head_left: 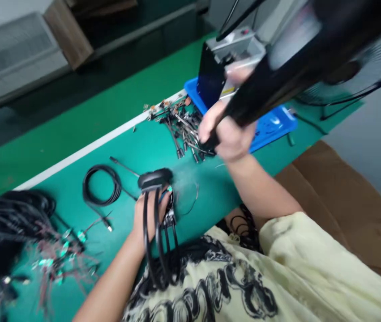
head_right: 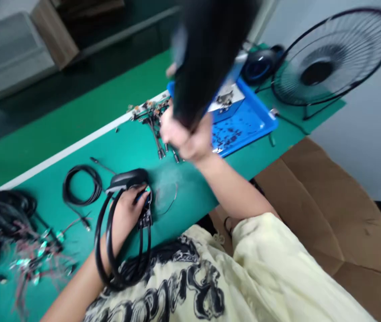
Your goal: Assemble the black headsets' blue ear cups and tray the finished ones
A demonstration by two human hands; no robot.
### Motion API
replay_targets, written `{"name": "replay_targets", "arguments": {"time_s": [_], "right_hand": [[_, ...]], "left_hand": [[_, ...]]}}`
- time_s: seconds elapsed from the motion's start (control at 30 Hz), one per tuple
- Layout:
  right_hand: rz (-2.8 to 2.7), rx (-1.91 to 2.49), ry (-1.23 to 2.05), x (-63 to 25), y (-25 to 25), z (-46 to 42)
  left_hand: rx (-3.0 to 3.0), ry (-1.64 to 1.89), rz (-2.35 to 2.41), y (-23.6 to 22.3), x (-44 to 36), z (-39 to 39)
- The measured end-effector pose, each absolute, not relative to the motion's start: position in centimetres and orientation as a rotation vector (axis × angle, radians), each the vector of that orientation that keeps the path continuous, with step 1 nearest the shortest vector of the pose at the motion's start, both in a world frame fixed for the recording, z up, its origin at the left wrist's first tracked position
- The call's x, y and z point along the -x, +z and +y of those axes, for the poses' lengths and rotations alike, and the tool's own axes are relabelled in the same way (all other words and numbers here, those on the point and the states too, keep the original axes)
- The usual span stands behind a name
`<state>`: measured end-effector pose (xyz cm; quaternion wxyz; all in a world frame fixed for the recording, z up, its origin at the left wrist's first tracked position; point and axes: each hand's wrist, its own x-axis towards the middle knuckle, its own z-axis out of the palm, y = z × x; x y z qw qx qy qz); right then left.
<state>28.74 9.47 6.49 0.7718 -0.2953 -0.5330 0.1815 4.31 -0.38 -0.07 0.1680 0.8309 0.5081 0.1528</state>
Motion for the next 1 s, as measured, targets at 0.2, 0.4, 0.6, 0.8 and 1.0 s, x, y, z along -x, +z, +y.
{"name": "replay_targets", "arguments": {"time_s": [0.2, 0.4, 0.6, 0.8, 1.0], "right_hand": [[-0.941, 0.837, 0.122, -45.2, 8.2, 19.2], [-1.074, 0.954, 0.230, -45.8, 4.9, 20.3], [-1.118, 1.037, 0.265, -44.0, 6.9, 18.0], [-1.071, 0.993, 0.203, -44.2, 7.1, 17.9], [-1.061, 1.003, 0.216, -43.3, 8.0, 17.6]], "left_hand": [[-2.570, 0.477, 1.409, -0.5, -3.7, 0.0], [-2.677, 0.384, 1.409, -0.1, -3.2, -0.1], [-2.610, 0.412, 1.451, 0.4, -3.5, -0.1], [-2.599, 0.401, 1.470, 0.0, -3.4, -0.2], [-2.587, 0.408, 1.454, 0.3, -3.9, -0.2]]}}
